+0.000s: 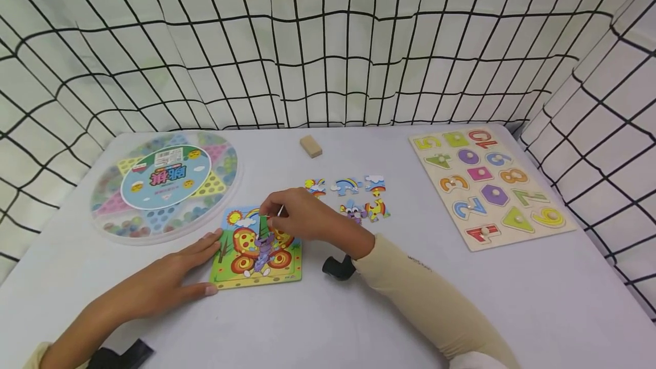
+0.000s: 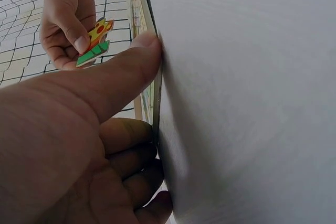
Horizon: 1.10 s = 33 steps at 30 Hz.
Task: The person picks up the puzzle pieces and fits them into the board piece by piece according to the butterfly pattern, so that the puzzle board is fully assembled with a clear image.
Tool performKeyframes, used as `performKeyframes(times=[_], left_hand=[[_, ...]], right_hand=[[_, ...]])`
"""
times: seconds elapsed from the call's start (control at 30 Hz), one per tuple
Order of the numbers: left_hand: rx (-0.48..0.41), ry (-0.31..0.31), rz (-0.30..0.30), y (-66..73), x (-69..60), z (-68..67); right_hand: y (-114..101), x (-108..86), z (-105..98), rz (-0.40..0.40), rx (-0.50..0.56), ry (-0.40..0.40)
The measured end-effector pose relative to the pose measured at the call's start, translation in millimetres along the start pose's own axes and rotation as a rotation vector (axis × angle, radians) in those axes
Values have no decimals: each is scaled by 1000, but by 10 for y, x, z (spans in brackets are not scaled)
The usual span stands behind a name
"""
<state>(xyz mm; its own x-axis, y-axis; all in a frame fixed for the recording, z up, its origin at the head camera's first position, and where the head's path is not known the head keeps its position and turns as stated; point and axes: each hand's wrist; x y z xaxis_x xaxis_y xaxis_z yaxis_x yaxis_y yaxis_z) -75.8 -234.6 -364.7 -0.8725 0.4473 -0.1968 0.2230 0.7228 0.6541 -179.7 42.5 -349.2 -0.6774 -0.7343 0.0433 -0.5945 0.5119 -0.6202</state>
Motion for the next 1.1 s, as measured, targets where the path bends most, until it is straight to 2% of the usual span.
performKeyframes(times=[0.8, 1.1], left_hand=[[-3, -3, 24, -18, -8, -8], [-3, -12, 26, -25, 13, -10]], right_hand=[[-258, 369, 242, -128, 16, -18], [-288, 443, 315, -96, -23, -83]])
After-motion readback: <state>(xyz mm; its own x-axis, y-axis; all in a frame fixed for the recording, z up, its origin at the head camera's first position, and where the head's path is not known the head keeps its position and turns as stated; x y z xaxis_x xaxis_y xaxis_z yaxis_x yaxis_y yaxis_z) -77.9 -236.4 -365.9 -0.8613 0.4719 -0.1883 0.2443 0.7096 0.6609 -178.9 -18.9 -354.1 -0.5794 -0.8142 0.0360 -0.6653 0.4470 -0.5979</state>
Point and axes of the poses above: each hand's wrist, its own x-axis towards the middle knuckle, its own z-axis out of the palm, y = z × x, and after that the axes turned 12 degrees about -x, right-handed
